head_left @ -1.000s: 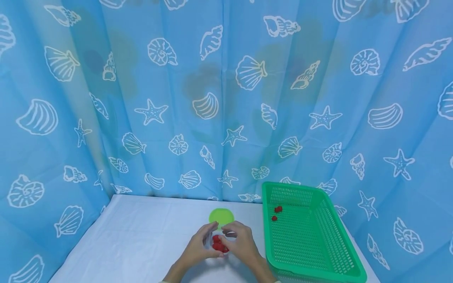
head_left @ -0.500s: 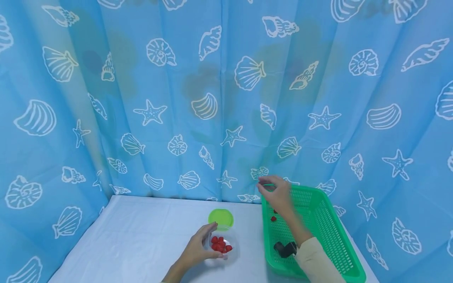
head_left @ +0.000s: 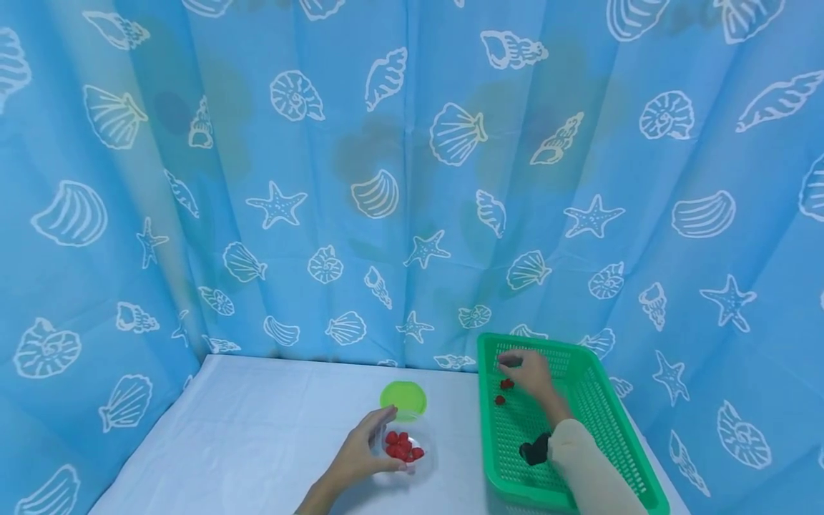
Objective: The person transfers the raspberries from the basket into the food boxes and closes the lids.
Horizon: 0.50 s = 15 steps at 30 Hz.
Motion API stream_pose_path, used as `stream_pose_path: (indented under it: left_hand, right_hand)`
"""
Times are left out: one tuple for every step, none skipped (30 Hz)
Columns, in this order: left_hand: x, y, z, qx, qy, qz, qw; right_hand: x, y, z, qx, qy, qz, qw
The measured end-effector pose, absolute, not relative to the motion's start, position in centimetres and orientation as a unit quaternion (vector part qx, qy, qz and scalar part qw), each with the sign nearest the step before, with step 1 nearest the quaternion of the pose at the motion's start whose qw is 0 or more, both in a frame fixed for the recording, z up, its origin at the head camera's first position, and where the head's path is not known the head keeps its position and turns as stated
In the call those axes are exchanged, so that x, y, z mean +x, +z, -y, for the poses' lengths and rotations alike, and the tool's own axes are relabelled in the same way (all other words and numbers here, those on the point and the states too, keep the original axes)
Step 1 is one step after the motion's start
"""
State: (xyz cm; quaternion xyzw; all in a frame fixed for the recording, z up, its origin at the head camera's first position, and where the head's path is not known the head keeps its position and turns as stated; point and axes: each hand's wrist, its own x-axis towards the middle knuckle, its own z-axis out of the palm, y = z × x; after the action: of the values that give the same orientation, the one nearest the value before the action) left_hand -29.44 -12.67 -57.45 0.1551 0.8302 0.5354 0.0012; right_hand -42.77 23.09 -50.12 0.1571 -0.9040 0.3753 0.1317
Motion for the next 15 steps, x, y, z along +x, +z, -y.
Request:
stream_pose_path:
  left_hand:
    - [-29.4, -57.5, 12.6, 0.156, 0.534, -0.831, 0.001]
    - [-29.4, -57.5, 12.6, 0.155, 0.533, -0.832, 0.002]
    - [-29.5, -57.6, 12.6, 0.156, 0.532, -0.832, 0.002]
    - [-29.5, -57.6, 12.6, 0.156, 0.531, -0.833, 0.002]
    - [-29.5, -57.7, 12.6, 0.155, 0.529, -0.834, 0.001]
    - [-29.5, -57.7, 12.6, 0.154, 0.528, -0.835, 0.001]
    - [-29.6, -57.8, 12.6, 0.152, 0.528, -0.836, 0.002]
    - [-29.6, -57.8, 12.6, 0.151, 0.528, -0.836, 0.003]
    - [-29.6, -57.8, 12.7, 0.15, 0.528, -0.836, 0.003]
    - [-29.6, -57.7, 12.7, 0.151, 0.529, -0.835, 0.003]
    - [-29.6, -57.7, 12.7, 0.151, 0.53, -0.834, 0.003]
    - [-29.6, -57.7, 12.7, 0.151, 0.532, -0.833, 0.003]
    - [-29.6, -57.6, 12.7, 0.152, 0.532, -0.833, 0.004]
    - [-29.6, -57.6, 12.7, 0.153, 0.532, -0.833, 0.004]
    - [-29.6, -57.6, 12.7, 0.153, 0.531, -0.834, 0.004]
  right_hand:
    - [-42.8, -50.8, -23.3, 0.153, 0.373, 0.907, 0.122]
    - [-42.8, -51.4, -23.6, 0.15, 0.37, 0.909, 0.115]
    - [-42.7, -52.0, -23.7, 0.149, 0.368, 0.912, 0.107]
    - [-42.7, -52.5, -23.9, 0.151, 0.366, 0.913, 0.099]
    - [-42.6, -53.0, -24.0, 0.154, 0.362, 0.915, 0.092]
    - [-42.5, -53.4, -24.1, 0.154, 0.357, 0.917, 0.084]
    - [-42.4, -53.7, -24.2, 0.16, 0.351, 0.919, 0.078]
    - [-42.4, -54.0, -24.3, 0.167, 0.346, 0.921, 0.071]
    - [-42.3, -54.2, -24.4, 0.171, 0.34, 0.923, 0.065]
    - [-42.3, -54.5, -24.5, 0.171, 0.334, 0.925, 0.059]
    - [-42.3, -54.7, -24.5, 0.17, 0.329, 0.927, 0.053]
    - [-42.3, -55.0, -24.6, 0.17, 0.324, 0.929, 0.049]
    - [-42.4, -55.2, -24.7, 0.17, 0.32, 0.931, 0.047]
    - [-42.5, -55.5, -24.8, 0.168, 0.317, 0.932, 0.046]
    - [-42.6, -55.7, -24.8, 0.164, 0.316, 0.933, 0.045]
